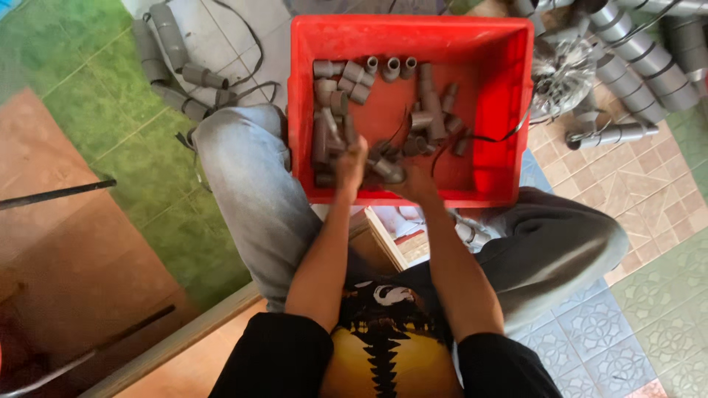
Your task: The person sits on the floor and sorts through a red bin filled with small metal parts, including cylindrical pieces and T-shaped connectors. They pick up the parts, inspect them, and occasionally move them around within the bin.
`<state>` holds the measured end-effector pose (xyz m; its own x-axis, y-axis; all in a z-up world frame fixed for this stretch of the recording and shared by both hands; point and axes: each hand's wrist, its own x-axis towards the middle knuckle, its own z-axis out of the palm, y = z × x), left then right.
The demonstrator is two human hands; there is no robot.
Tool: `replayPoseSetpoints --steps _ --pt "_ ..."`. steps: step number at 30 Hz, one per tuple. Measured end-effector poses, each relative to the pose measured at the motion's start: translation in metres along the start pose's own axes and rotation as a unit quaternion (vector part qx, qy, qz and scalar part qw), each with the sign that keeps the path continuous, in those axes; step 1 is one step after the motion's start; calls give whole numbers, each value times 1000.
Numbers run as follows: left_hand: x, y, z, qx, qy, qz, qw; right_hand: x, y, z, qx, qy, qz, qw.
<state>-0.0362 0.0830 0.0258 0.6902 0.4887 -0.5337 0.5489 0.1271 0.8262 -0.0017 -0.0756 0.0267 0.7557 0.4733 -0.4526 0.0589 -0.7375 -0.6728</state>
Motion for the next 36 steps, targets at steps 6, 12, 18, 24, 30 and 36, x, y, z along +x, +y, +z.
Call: replayPoseSetpoints --steps 6,12,18,24,30,36 --pt "-19 1 -2 -111 -3 100 989 8 -10 19 -71 4 18 997" --pt "-3 10 -7 -347 -1 63 936 5 25 11 -135 -7 122 983" --pt "-7 -23 13 -50 -51 54 996 1 10 18 -64 -15 38 997" --pt "-17 -9 15 -155 -58 43 985 -7 6 17 -29 67 39 997" --pt "-39 5 23 -158 -137 -3 978 -3 -6 16 -93 53 9 994" --pt "-31 4 16 -236 -129 -54 962 0 -5 31 -6 87 -62 994"
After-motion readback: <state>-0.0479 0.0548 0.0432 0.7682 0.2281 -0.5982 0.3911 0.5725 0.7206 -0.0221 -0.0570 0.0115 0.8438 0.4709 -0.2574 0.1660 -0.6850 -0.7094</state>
